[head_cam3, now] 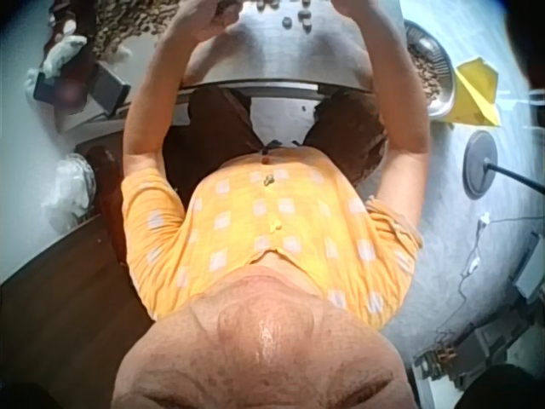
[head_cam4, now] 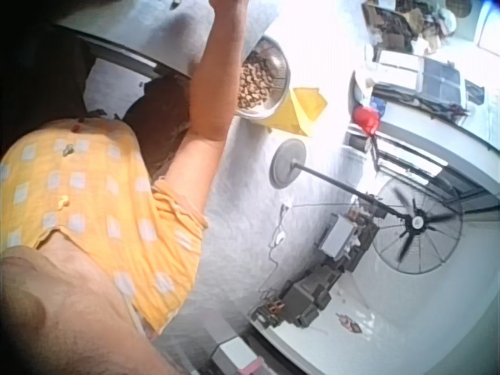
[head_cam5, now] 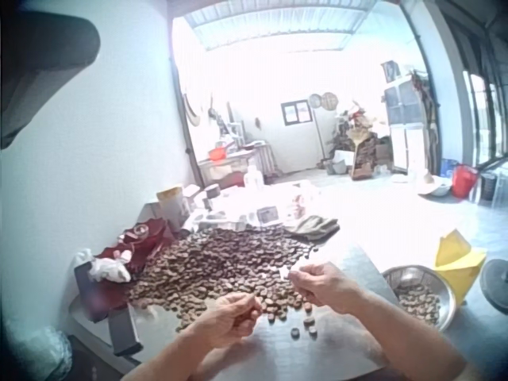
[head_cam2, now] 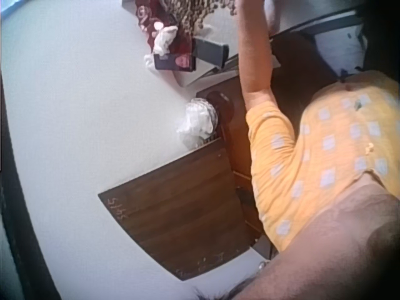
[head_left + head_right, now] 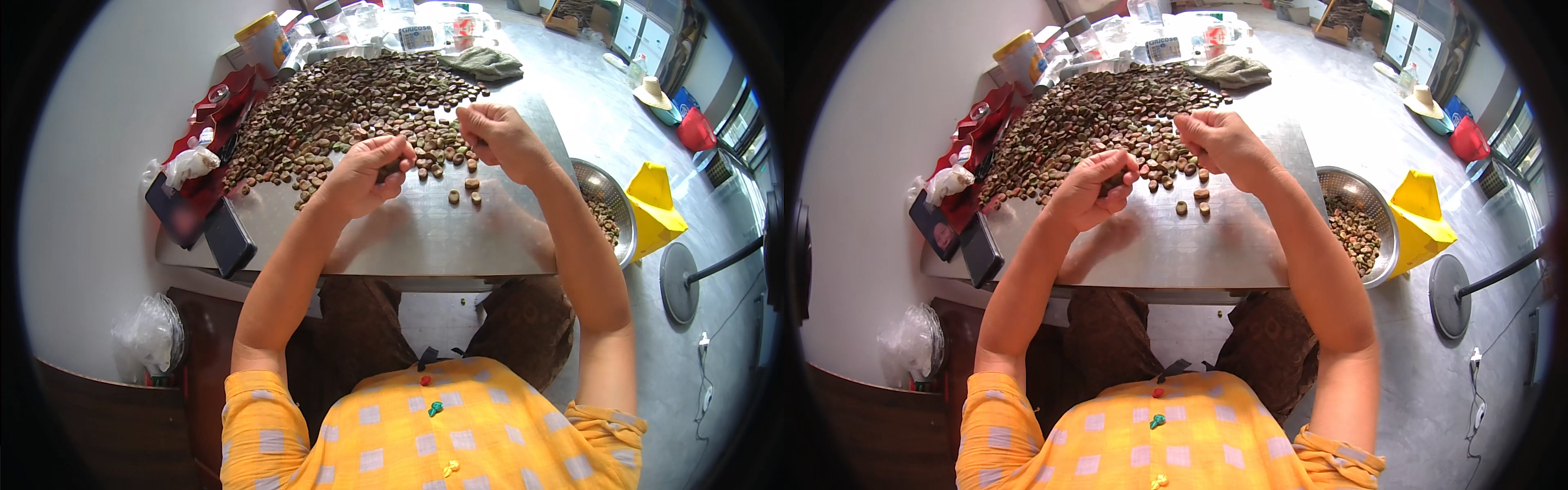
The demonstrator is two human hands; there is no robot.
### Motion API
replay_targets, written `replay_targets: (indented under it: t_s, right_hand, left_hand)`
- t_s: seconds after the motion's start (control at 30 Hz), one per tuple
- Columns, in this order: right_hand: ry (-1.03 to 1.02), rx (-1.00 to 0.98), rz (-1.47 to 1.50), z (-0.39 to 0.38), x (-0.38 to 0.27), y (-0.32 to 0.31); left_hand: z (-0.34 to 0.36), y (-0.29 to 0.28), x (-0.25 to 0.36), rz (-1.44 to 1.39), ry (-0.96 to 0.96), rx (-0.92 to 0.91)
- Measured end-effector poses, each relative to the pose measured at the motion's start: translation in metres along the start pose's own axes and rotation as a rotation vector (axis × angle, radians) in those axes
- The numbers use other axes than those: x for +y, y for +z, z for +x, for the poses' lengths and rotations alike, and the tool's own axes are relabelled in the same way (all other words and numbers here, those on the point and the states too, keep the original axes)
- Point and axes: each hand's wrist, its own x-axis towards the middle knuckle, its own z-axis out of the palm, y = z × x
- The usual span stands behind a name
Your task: The person sits at a metal table and manually sorts a large pile of green coffee beans. They pick up individual beans, inspect them, and place them into a metal colander to the right. The person occasionally spreads the beans across the table to facilitate the sorting process.
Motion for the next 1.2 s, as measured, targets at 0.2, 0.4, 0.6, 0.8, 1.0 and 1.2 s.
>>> replay_targets:
  t_s: [0.2,0.4,0.6,0.8,1.0,1.2]
  right_hand:
    - [0.001,0.097,-0.986,-0.005,0.002,0.008]
    - [-0.149,0.014,-1.376,0.01,0.044,-0.005]
    - [-0.191,0.024,-1.486,0.005,0.038,0.003]
    - [-0.281,0.056,-1.407,0.005,0.04,0.004]
    - [-0.021,0.03,-0.278,0.002,0.014,0.023]
    - [0.282,0.059,0.576,0.004,0.02,0.031]
  left_hand:
    - [0.004,0.024,-0.016,1.355,0.388,0.311]
    - [0.009,0.027,-0.029,1.711,0.455,0.354]
    - [0.009,0.029,-0.031,1.785,0.452,0.373]
    - [0.015,0.013,-0.036,1.669,0.626,0.375]
    - [0.01,0.0,-0.002,-0.075,-0.065,0.137]
    - [0.022,0.029,0.008,-0.537,0.021,0.346]
